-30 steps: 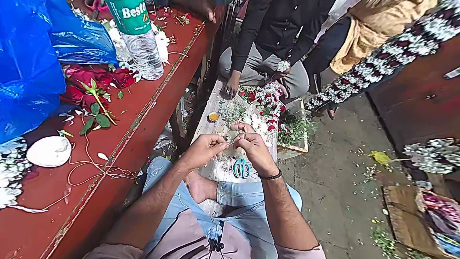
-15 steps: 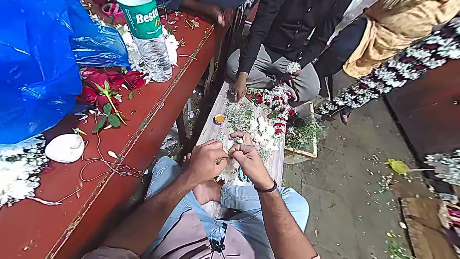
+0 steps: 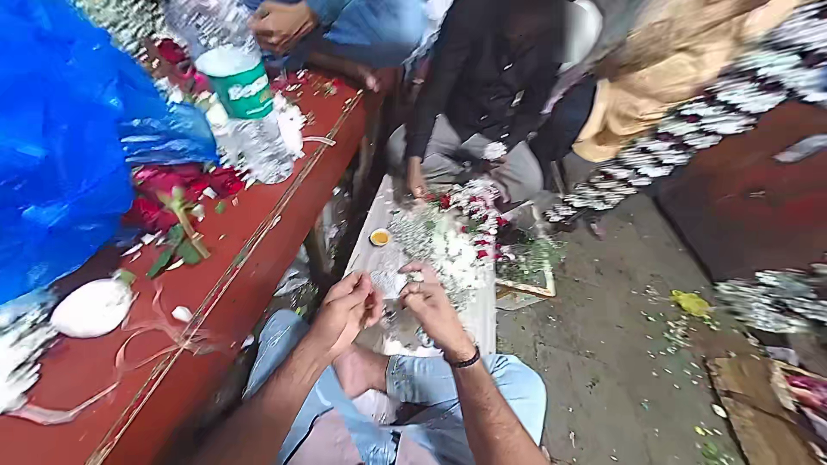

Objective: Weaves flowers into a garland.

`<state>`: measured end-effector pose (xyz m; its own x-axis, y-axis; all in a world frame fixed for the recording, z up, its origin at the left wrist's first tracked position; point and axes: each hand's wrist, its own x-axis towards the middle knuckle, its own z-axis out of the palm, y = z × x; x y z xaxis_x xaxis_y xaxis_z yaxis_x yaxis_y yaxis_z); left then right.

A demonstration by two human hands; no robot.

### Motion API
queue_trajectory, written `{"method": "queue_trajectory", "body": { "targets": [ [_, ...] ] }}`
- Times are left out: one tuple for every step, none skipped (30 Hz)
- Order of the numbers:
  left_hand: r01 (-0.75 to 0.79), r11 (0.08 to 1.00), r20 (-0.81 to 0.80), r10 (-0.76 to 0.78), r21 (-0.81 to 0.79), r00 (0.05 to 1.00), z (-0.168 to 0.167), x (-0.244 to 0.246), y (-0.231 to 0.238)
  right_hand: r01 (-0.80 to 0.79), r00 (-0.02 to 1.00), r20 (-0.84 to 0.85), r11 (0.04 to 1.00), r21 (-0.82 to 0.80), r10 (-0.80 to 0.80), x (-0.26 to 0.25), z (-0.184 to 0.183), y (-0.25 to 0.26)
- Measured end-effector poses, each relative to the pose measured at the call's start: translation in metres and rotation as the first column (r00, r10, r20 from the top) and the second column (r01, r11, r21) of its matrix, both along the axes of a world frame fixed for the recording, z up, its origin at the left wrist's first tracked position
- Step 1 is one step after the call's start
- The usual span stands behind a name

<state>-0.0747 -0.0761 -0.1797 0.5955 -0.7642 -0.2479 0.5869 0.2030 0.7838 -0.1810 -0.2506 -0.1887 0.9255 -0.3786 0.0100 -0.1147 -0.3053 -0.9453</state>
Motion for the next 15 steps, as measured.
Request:
{"method": "queue_trajectory", "body": {
  "targets": [
    [0.034,0.996,0.153,-0.048,0.087,0.987,-0.001,0.0,-0.003,0.002,1.0,0.028,1.0,0.007,-0.002,-0.002,0.001,-0.002],
    [0.019,0.976,0.398,-0.107,0.219,0.911,-0.006,0.0,-0.005,0.011,0.999,0.044,1.0,0.009,-0.012,-0.005,0.001,-0.004],
    [-0.055,0.934,0.627,-0.192,0.352,0.755,-0.015,-0.002,-0.004,0.019,0.999,0.045,1.0,0.019,-0.02,-0.007,0.002,-0.005],
    [-0.143,0.905,0.76,-0.243,0.402,0.602,-0.025,-0.003,-0.003,0.026,0.999,0.037,0.999,0.018,-0.027,-0.008,0.003,-0.006],
    [-0.185,0.895,0.816,-0.264,0.406,0.515,-0.033,-0.003,-0.003,0.03,0.999,0.024,0.999,0.013,-0.03,-0.008,0.003,-0.008],
    [-0.17,0.897,0.822,-0.281,0.409,0.495,-0.038,-0.003,-0.001,0.03,0.999,0.012,1.0,0.01,-0.03,-0.009,0.003,-0.01],
    [-0.114,0.907,0.799,-0.291,0.406,0.526,-0.04,-0.002,0.002,0.026,1.0,0.001,1.0,0.014,-0.026,-0.01,0.002,-0.011],
    [-0.033,0.926,0.753,-0.285,0.376,0.593,-0.04,-0.001,0.004,0.02,1.0,-0.004,0.999,0.026,-0.02,-0.011,-0.001,-0.011],
    [0.057,0.952,0.676,-0.255,0.3,0.691,-0.039,-0.001,0.007,0.016,1.0,-0.005,0.999,0.041,-0.016,-0.012,-0.005,-0.01],
    [0.111,0.974,0.561,-0.206,0.199,0.802,-0.035,-0.002,0.007,0.008,1.0,-0.015,0.998,0.057,-0.007,-0.012,-0.008,-0.009],
    [0.089,0.991,0.446,-0.125,0.102,0.886,-0.033,-0.005,0.005,-0.003,0.999,-0.032,0.997,0.075,0.006,-0.013,-0.011,-0.006],
    [0.02,0.999,0.382,-0.037,0.05,0.923,-0.032,-0.008,0.001,-0.013,0.999,-0.042,0.996,0.086,0.017,-0.013,-0.013,0.0],
    [-0.062,0.997,0.387,0.042,0.038,0.921,-0.033,-0.01,-0.003,-0.02,0.998,-0.051,0.996,0.085,0.025,-0.012,-0.015,0.007],
    [-0.134,0.99,0.465,0.094,0.052,0.88,-0.036,-0.011,-0.006,-0.013,0.998,-0.052,0.997,0.076,0.017,-0.012,-0.017,0.016],
    [-0.186,0.979,0.608,0.1,0.079,0.788,-0.04,-0.013,-0.008,0.011,0.998,-0.063,0.999,0.049,-0.007,-0.013,-0.018,0.023]
  ]
}}
